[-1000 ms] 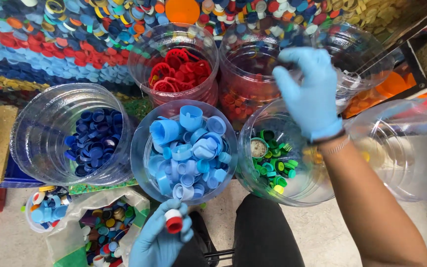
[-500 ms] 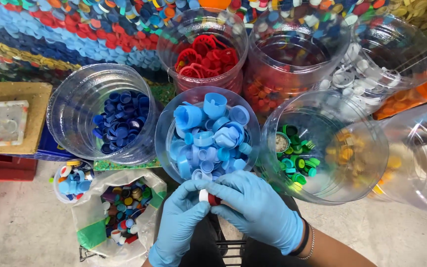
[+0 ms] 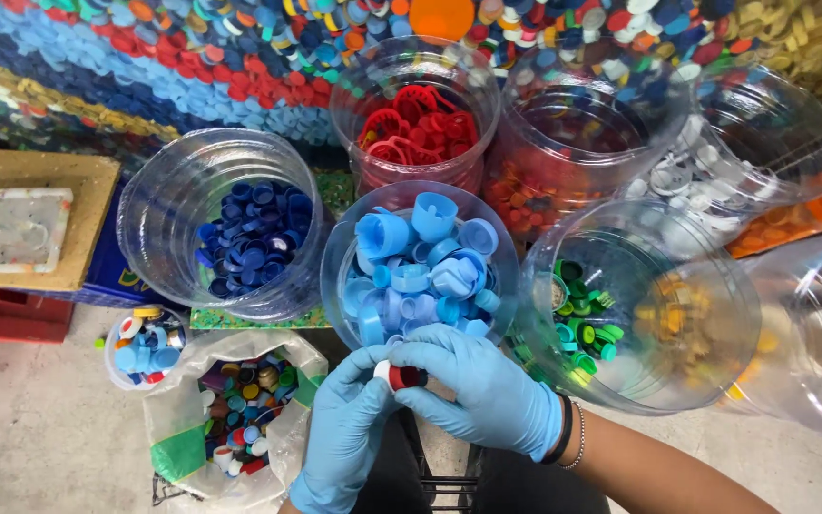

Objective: The person sorts plastic bottle caps by color from a large bag into several clear containers. They pick up caps, separate them by color, and place them into the corresponding bins.

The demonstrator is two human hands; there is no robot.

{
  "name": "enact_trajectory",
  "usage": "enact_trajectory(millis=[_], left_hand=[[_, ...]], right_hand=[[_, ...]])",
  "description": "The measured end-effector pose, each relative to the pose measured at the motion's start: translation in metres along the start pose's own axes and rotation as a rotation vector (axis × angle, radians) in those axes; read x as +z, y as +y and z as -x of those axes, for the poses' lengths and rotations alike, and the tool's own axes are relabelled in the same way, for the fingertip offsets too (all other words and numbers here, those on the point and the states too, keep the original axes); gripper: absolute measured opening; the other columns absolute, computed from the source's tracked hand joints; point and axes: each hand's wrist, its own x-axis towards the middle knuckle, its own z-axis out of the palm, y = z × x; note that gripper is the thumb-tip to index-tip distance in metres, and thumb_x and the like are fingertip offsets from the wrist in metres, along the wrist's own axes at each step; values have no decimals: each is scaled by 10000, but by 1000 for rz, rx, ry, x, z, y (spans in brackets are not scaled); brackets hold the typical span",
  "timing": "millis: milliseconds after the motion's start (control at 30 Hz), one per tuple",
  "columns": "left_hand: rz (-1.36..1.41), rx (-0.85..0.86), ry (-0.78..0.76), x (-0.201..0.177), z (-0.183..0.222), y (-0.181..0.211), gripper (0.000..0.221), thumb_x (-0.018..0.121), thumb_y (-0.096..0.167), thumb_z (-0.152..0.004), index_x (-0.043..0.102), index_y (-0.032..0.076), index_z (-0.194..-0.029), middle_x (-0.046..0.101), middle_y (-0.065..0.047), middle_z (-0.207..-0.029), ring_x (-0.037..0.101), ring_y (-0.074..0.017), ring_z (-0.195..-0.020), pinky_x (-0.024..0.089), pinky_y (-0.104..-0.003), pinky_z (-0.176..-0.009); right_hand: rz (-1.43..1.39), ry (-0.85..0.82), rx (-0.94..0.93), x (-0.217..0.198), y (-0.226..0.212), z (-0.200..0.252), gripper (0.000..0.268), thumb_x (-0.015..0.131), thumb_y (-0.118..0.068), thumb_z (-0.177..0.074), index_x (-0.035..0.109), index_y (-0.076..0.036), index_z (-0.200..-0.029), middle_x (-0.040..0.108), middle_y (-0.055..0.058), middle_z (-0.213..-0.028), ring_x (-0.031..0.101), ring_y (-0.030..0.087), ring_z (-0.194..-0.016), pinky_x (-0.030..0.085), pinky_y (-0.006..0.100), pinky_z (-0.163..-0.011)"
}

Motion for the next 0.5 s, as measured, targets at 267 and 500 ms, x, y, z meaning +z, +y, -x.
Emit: enact_trajectory(millis=[267,500], left_hand=[[-12,123,-19,-3,-5,3,407,761,212,-868,693,-31,-1187,757,-203,-1113,732,-283,-910,650,-391,-762],[-77,255,-81,-2,3,11,382,765,171,-880,687,-32,-1194,740,-214,-1171,745,-280,-850,660,-407,-807]], right_hand=[[158,96,-44,2,3,-8,344,743,-170,-936,602,-60,-1230,654,157,-1141,683,302,-1017,578,382,-842],[280,200,104,-54,32,-81,202,645,-15,-931,675,-51,-1128,683,116,-1097,649,251,-1056,524,378,-977]])
